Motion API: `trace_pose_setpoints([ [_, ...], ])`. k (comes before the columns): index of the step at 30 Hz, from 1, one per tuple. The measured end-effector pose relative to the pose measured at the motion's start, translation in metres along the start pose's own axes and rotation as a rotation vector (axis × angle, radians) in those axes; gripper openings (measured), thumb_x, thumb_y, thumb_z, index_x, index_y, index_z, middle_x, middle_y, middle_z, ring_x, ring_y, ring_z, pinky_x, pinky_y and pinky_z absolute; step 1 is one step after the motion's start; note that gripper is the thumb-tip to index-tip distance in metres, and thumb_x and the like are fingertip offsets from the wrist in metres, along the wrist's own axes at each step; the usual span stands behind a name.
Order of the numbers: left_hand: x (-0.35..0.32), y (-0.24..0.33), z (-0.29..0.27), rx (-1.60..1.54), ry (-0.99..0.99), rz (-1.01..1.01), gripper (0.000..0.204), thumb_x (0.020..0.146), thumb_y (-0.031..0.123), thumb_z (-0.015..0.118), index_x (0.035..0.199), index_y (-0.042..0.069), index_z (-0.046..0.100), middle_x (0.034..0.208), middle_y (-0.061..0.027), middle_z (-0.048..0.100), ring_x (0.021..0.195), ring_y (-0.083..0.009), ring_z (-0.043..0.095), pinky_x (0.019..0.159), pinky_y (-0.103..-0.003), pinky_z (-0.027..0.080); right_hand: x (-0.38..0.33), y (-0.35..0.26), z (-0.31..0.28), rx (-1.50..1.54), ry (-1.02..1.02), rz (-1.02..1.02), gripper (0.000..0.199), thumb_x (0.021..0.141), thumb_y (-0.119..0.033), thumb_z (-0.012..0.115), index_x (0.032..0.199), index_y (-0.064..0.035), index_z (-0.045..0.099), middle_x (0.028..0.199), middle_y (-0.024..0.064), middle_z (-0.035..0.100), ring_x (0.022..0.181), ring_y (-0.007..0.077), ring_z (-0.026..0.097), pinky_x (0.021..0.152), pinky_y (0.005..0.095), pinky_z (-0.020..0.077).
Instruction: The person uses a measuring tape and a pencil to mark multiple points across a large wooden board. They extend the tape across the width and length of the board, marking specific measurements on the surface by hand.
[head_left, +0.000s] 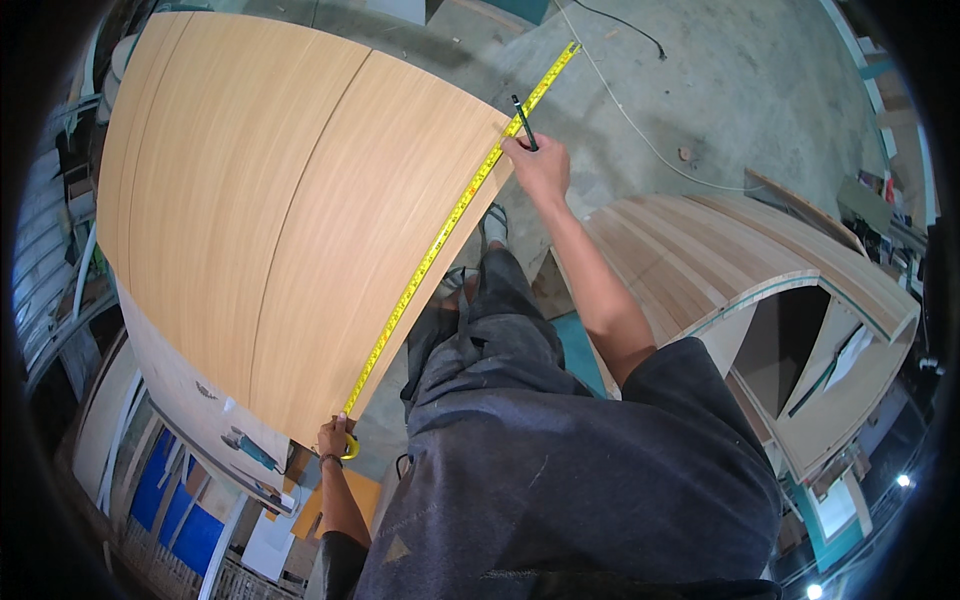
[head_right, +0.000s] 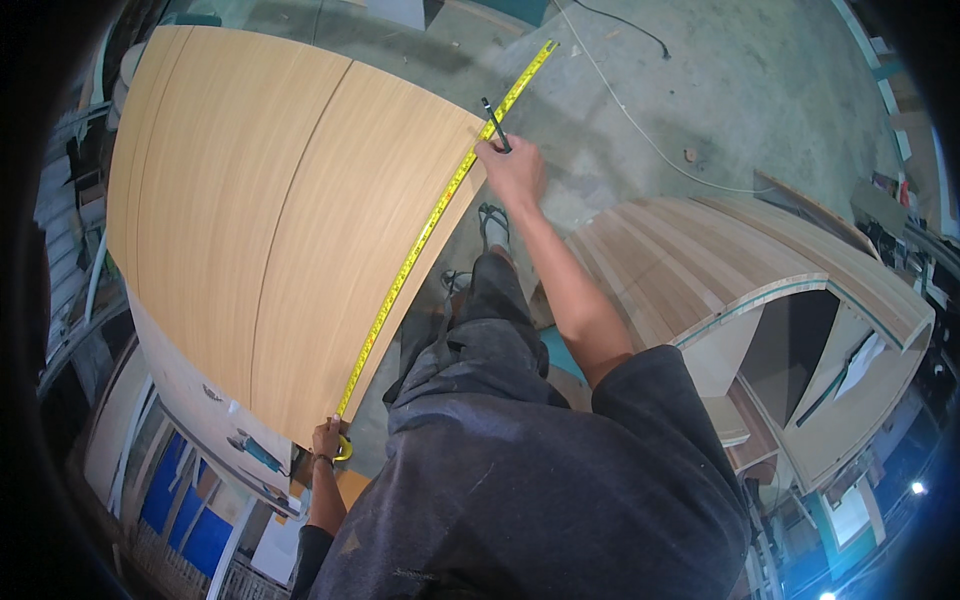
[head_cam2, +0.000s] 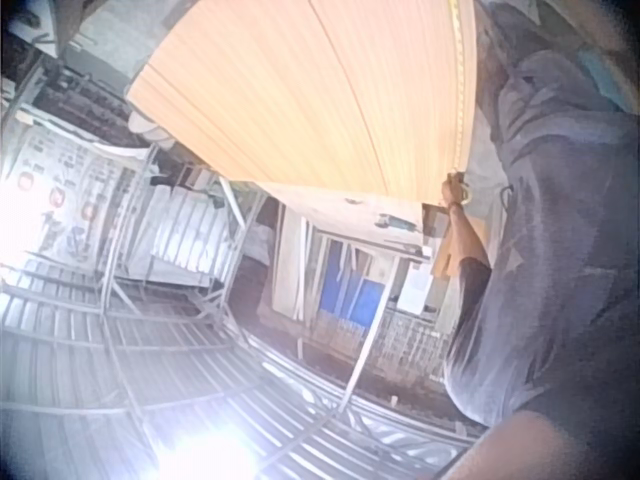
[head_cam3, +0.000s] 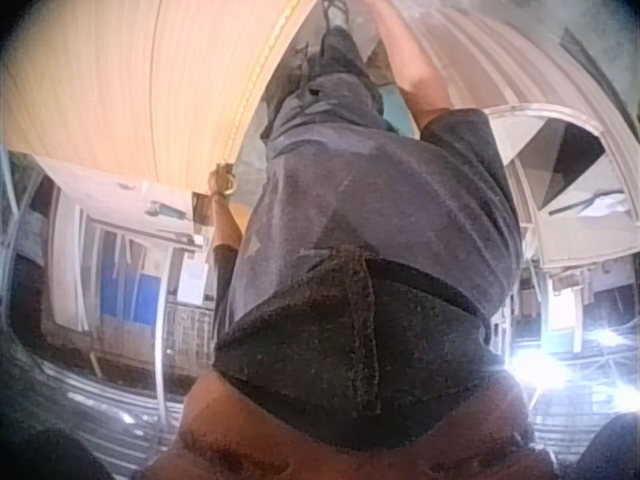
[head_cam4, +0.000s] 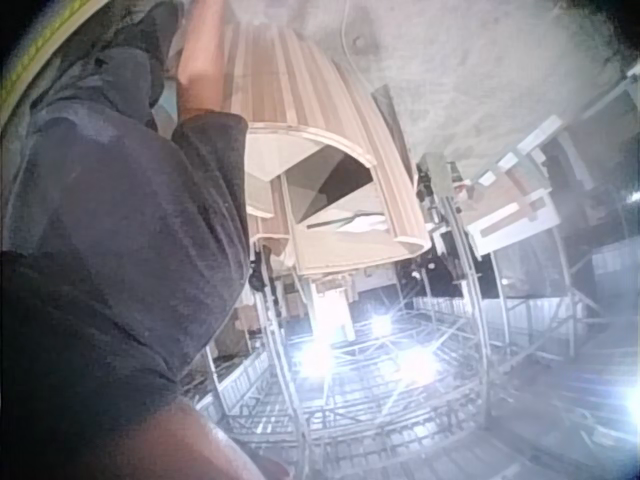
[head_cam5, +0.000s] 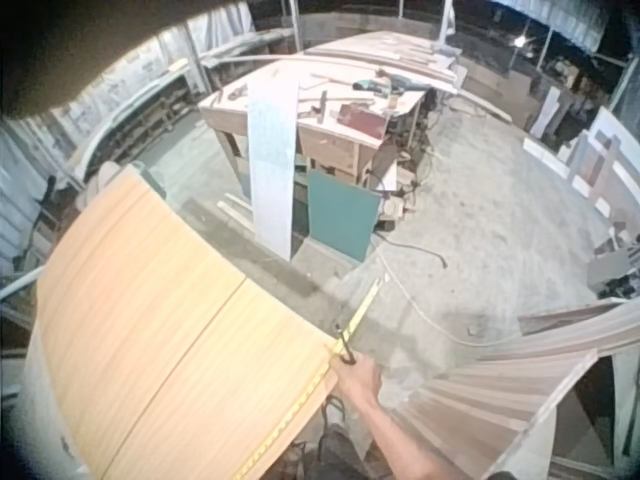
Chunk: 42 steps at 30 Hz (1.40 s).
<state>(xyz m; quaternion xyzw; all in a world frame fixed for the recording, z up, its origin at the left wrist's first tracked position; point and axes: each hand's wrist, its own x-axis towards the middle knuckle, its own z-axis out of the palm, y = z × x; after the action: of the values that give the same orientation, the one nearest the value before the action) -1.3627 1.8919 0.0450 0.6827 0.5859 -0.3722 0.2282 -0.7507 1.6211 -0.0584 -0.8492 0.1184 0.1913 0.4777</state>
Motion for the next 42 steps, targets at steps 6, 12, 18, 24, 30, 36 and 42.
trace_pose_setpoints([
  [6, 0.001, -0.01, 0.009, -0.115, 0.032, 0.028, 0.055, 0.098, 0.051, 0.054, 0.081, 0.004, 0.076, 0.068, -0.0069, 0.068, 0.066, -0.0156, 0.065, 0.065, -0.033, 0.051, -0.002, 0.0, 0.0, 0.015, -0.002, 0.006, 0.031, 0.073, -0.035, 0.072, 0.078, -0.0041, 0.07, 0.066, 0.0129, 0.065, 0.062, 0.0281, 0.064, 0.061, 0.0396, 0.0474],
  [12, -0.008, 0.012, -0.002, -0.026, 0.013, 0.036, 0.053, 0.098, 0.05, 0.054, 0.084, 0.005, 0.077, 0.07, -0.0074, 0.07, 0.069, -0.017, 0.067, 0.067, -0.034, 0.052, 0.001, 0.001, 0.0, -0.01, -0.002, 0.005, 0.03, 0.073, -0.034, 0.072, 0.077, -0.0038, 0.069, 0.065, 0.0121, 0.065, 0.062, 0.0256, 0.064, 0.06, 0.0386, 0.0469],
  [18, 0.002, -0.016, 0.01, -0.095, 0.035, 0.047, 0.054, 0.096, 0.052, 0.054, 0.084, 0.004, 0.077, 0.07, -0.0086, 0.07, 0.069, -0.0183, 0.067, 0.068, -0.034, 0.052, -0.004, -0.006, -0.002, -0.01, -0.005, -0.012, 0.03, 0.073, -0.034, 0.072, 0.076, -0.0042, 0.069, 0.064, 0.0113, 0.064, 0.061, 0.026, 0.063, 0.06, 0.0388, 0.0464],
  [24, -0.001, -0.003, 0.003, -0.038, 0.022, -0.036, 0.057, 0.093, 0.057, 0.056, 0.085, 0.005, 0.077, 0.071, -0.0102, 0.071, 0.069, -0.0192, 0.068, 0.068, -0.035, 0.052, -0.001, 0.002, 0.002, -0.017, 0.021, -0.031, 0.031, 0.073, -0.034, 0.072, 0.073, -0.003, 0.069, 0.061, 0.0109, 0.063, 0.058, 0.0246, 0.061, 0.06, 0.0389, 0.0462],
  [30, 0.003, -0.016, 0.005, -0.033, 0.033, -0.026, 0.057, 0.092, 0.058, 0.058, 0.086, 0.005, 0.077, 0.072, -0.0108, 0.071, 0.07, -0.0194, 0.069, 0.068, -0.034, 0.052, 0.001, 0.005, 0.003, -0.001, -0.004, -0.046, 0.034, 0.073, -0.034, 0.075, 0.076, -0.0011, 0.07, 0.063, 0.0077, 0.063, 0.06, 0.0181, 0.059, 0.061, 0.0357, 0.0458],
  [36, 0.005, -0.011, 0.002, -0.101, -0.033, 0.042, 0.057, 0.095, 0.056, 0.054, 0.08, 0.006, 0.076, 0.072, -0.0105, 0.071, 0.07, -0.0225, 0.069, 0.069, -0.038, 0.053, 0.005, 0.012, 0.006, 0.001, 0.037, -0.062, 0.033, 0.073, -0.034, 0.073, 0.081, -0.0022, 0.073, 0.068, 0.0115, 0.067, 0.063, 0.0232, 0.063, 0.063, 0.0369, 0.0471],
  [42, 0.014, -0.025, 0.003, 0.08, -0.052, 0.145, 0.058, 0.096, 0.059, 0.049, 0.087, 0.007, 0.074, 0.078, -0.0123, 0.072, 0.078, -0.0277, 0.07, 0.075, -0.041, 0.054, 0.009, 0.019, 0.014, -0.012, 0.028, -0.092, 0.039, 0.073, -0.033, 0.078, 0.088, 0.0026, 0.074, 0.077, 0.0113, 0.069, 0.073, 0.0221, 0.064, 0.07, 0.0371, 0.0481],
])
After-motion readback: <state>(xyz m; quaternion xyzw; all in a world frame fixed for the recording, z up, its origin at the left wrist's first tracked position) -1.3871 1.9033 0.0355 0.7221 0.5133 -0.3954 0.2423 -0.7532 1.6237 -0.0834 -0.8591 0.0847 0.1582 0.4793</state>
